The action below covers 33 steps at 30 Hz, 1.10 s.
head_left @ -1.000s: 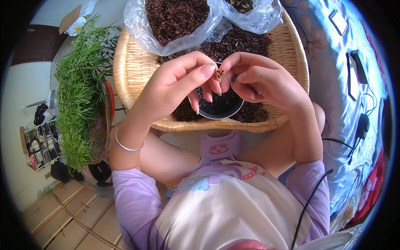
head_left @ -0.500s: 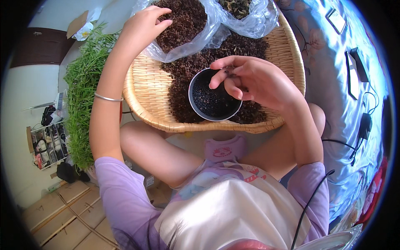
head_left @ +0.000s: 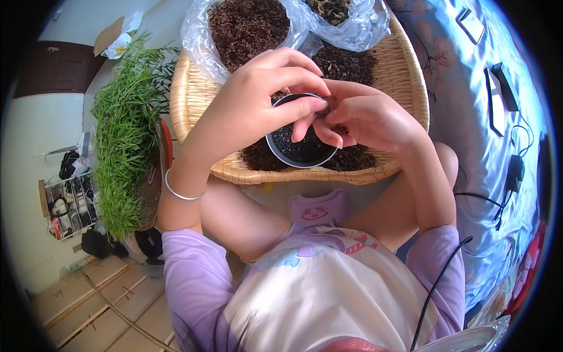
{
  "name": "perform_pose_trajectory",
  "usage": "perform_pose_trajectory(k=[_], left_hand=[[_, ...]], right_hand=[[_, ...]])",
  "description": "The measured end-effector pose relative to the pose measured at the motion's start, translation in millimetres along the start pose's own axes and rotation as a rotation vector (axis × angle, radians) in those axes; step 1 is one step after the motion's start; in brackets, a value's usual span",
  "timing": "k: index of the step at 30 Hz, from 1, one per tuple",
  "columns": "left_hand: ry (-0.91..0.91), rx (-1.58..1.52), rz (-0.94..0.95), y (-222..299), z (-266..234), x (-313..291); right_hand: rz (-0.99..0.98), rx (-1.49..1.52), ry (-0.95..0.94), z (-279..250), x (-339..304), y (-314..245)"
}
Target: The person picks up seeds by hand from a basket, placing them into a small pot filled with soil while sitting on the floor.
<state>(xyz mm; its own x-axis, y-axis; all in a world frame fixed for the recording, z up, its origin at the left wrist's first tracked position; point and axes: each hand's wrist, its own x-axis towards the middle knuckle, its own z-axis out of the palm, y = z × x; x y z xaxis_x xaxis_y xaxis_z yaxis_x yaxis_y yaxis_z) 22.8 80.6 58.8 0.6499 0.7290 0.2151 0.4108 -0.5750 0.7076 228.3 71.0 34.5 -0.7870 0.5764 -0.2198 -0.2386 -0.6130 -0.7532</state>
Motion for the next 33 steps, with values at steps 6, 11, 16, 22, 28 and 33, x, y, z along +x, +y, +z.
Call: perform_pose_trajectory(k=[6,11,16,22,28,33], left_hand=[[0.043,0.084,0.046,-5,8,0],[0.217,-0.036,-0.023,-2,11,-5],[0.326,0.033,0.032,-2,14,-11],[0.356,0.101,0.088,-4,17,-14],[0.349,0.108,0.111,-7,18,-14],[0.349,0.112,0.096,-7,18,-14]], right_hand=[[-0.01,-0.004,0.024,-1,-1,1],[-0.022,-0.079,0.062,-2,-1,2],[-0.076,-0.278,0.173,-2,-1,7],[-0.082,-0.261,0.227,0,1,8],[-0.069,-0.278,0.237,0,1,6],[-0.089,-0.273,0.25,1,1,7]])
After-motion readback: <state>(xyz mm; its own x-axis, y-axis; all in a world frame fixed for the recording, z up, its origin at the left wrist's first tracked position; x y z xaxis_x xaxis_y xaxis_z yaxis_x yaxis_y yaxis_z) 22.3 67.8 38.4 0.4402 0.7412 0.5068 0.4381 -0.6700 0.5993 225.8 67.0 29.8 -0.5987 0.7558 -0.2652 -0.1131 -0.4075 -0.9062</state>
